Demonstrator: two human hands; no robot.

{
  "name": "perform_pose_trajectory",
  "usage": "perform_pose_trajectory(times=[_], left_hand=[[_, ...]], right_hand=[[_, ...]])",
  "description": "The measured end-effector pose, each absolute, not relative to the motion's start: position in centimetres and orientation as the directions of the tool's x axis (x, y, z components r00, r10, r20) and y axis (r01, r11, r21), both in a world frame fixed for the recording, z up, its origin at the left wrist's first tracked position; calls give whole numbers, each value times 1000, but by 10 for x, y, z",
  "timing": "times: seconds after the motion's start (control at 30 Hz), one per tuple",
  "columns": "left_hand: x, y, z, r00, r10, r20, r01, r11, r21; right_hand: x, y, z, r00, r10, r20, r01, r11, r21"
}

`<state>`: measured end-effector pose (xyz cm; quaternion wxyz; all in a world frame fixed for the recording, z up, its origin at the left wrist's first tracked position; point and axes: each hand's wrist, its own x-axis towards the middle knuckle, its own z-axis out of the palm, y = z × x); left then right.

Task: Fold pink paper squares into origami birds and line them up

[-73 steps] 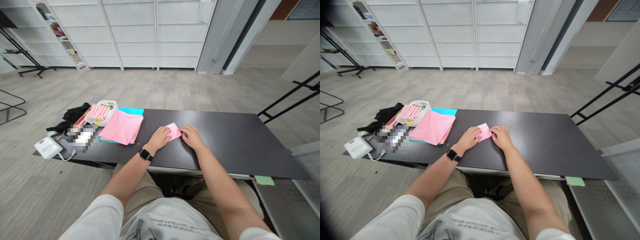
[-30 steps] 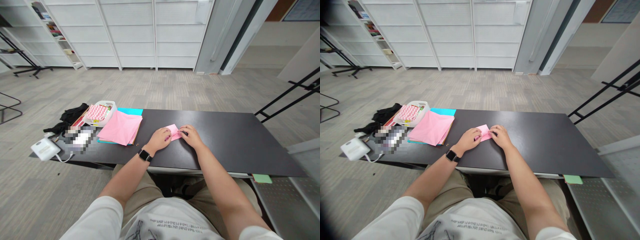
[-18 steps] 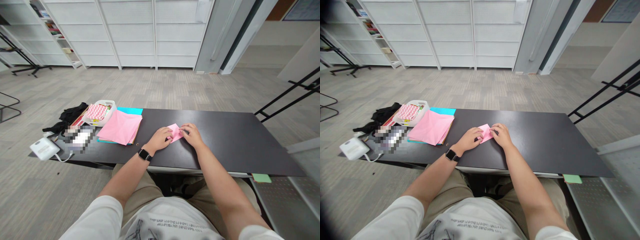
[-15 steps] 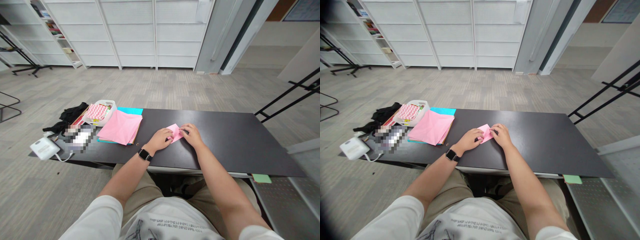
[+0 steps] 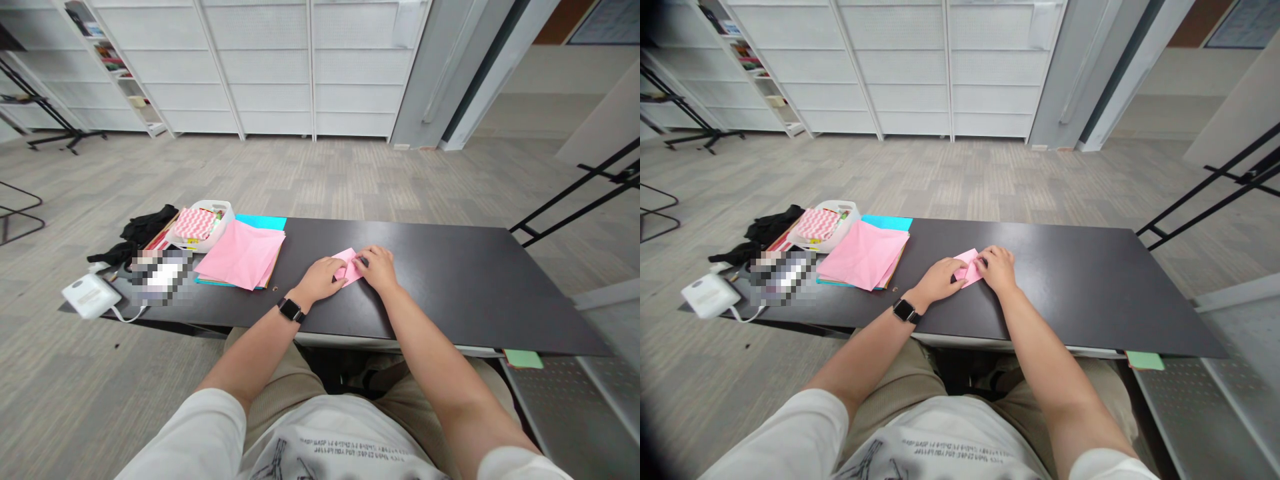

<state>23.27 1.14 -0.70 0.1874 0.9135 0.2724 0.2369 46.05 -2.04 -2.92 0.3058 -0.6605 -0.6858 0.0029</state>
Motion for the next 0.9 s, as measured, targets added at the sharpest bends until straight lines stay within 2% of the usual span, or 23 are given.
perform_pose_trajectory(times=[0.17, 0.37, 0.53, 0.7, 0.9], left_hand=[[233, 14, -14, 771, 519, 368, 373, -837, 400], [234, 15, -17, 763, 547, 344, 440, -830, 343], [235, 15, -16, 770, 538, 343, 427, -834, 350], [236, 15, -17, 761, 567, 315, 447, -810, 380], [236, 17, -18, 766, 570, 297, 444, -804, 396]], right_hand=[[456, -21, -27, 79, 896, 436, 919, 104, -380], [457, -33, -28, 51, 893, 448, 911, 142, -387], [456, -34, -31, 31, 918, 395, 919, 129, -371], [456, -34, -31, 11, 911, 412, 914, 158, -373], [463, -32, -34, 150, 890, 430, 902, 55, -428]])
